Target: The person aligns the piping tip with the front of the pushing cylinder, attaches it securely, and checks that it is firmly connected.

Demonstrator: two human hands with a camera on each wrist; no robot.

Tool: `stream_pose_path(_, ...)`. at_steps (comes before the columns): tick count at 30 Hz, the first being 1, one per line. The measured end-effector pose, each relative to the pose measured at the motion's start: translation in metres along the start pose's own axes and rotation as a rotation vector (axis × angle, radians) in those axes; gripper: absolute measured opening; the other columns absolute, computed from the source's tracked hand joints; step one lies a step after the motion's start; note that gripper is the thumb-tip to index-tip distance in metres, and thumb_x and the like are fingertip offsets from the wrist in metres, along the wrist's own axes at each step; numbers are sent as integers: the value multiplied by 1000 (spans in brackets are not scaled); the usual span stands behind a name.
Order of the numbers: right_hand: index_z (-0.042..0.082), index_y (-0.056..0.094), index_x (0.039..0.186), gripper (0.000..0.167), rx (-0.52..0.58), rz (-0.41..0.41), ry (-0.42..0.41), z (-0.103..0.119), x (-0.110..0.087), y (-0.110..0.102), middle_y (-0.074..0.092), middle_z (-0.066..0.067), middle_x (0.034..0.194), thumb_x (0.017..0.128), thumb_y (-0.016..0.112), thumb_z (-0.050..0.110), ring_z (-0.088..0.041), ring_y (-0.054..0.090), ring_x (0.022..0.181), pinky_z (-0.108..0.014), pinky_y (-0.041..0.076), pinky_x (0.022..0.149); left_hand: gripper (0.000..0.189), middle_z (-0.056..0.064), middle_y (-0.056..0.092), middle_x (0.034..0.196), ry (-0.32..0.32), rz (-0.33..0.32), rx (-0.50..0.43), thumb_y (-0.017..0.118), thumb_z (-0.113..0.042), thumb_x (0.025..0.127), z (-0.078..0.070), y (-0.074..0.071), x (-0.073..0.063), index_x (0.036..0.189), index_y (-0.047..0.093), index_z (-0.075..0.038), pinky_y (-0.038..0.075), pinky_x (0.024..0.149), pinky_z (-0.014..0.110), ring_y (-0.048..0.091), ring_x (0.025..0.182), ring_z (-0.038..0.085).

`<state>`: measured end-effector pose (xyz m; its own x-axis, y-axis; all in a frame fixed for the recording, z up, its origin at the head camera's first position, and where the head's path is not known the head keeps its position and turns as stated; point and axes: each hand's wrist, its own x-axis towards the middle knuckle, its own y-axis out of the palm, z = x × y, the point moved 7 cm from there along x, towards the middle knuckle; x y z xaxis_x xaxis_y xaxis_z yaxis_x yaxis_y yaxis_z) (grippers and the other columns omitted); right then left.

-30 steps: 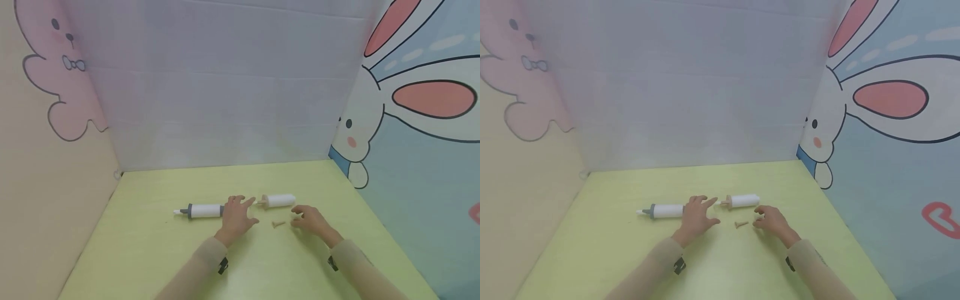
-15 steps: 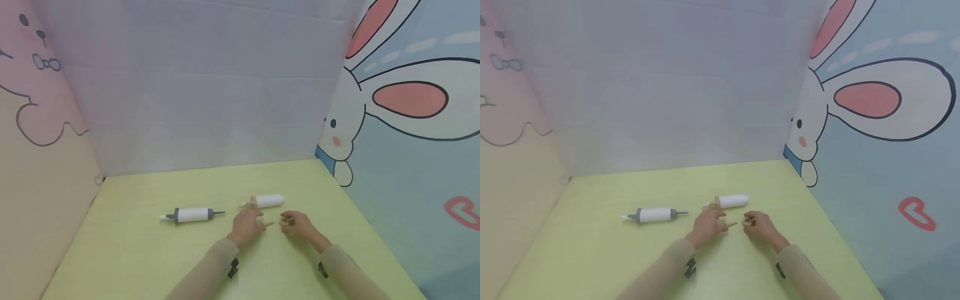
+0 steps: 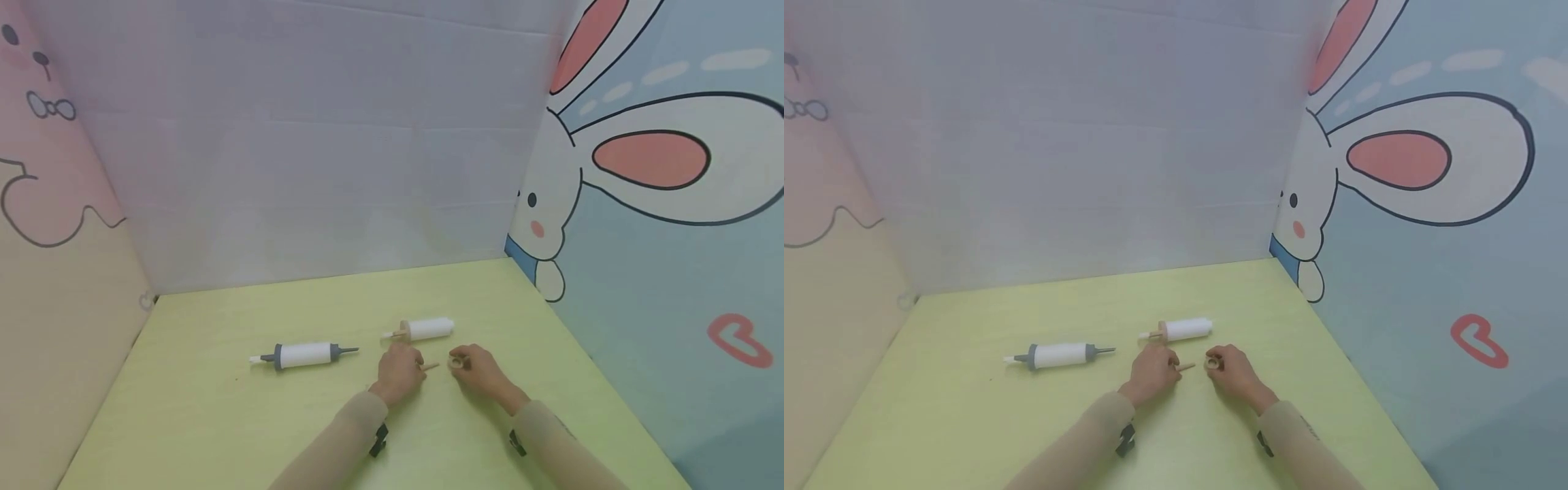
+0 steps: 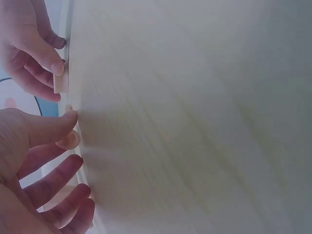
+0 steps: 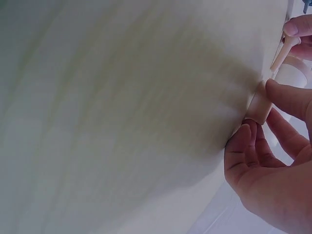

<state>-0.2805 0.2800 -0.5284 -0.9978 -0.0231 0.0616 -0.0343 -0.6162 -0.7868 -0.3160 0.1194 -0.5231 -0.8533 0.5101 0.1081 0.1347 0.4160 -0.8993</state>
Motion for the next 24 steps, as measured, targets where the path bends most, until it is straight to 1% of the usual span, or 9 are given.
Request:
stream_pose_path(3,3,68,106,26,24,-3,25,0,0,1,63,-4,94,81,75,6,-20,60,82,-39,49,75,17,-6,67,78,14,-14,-23,84,-22,71,2,-1,-1,84,76,-14,50,61,31,62,74,15)
stream_pose_path(6,3,68,107,23,65,-13,37,2,-2,-2,64,-6,97,85,72,10,-20,62,83,-39,50,75,15,-6,69,80,26,-34,-45,81,-22,73,6,-2,0,85,76,-15,50,64,32,63,73,13)
stream_pose_path(10,3,67,108,23,133,-4,37,6,-3,-7,66,-8,101,88,69,13,-23,65,85,-39,51,77,14,-6,70,85,17,-47,-70,78,-23,77,9,-7,0,89,76,-15,49,71,36,64,80,15)
stream_pose_path(13,2,66,108,24,173,8,33,8,-3,-11,67,-10,102,87,70,12,-26,66,87,-38,52,77,16,-6,70,86,4,-57,-80,78,-24,78,10,-13,-1,91,76,-16,48,72,36,64,82,17)
stream_pose_path(17,-1,64,109,25,233,19,-35,15,-4,-15,66,-13,104,86,70,7,-30,64,93,-37,52,79,19,-8,70,86,4,-79,-98,79,-27,77,9,-19,-3,94,76,-18,47,70,34,64,82,16)
stream_pose_path(20,-3,62,110,26,283,36,-100,23,-5,-17,65,-17,106,87,69,6,-33,63,96,-37,51,81,21,-9,70,88,26,-93,-117,79,-26,77,6,-24,-5,96,76,-17,48,68,31,64,82,14)
stream_pose_path(24,-3,61,111,27,354,65,-135,31,-5,-17,64,-18,109,88,69,8,-34,62,98,-36,51,81,21,-7,71,88,70,-125,-135,80,-23,77,0,-32,-8,96,77,-14,47,62,26,64,78,12)
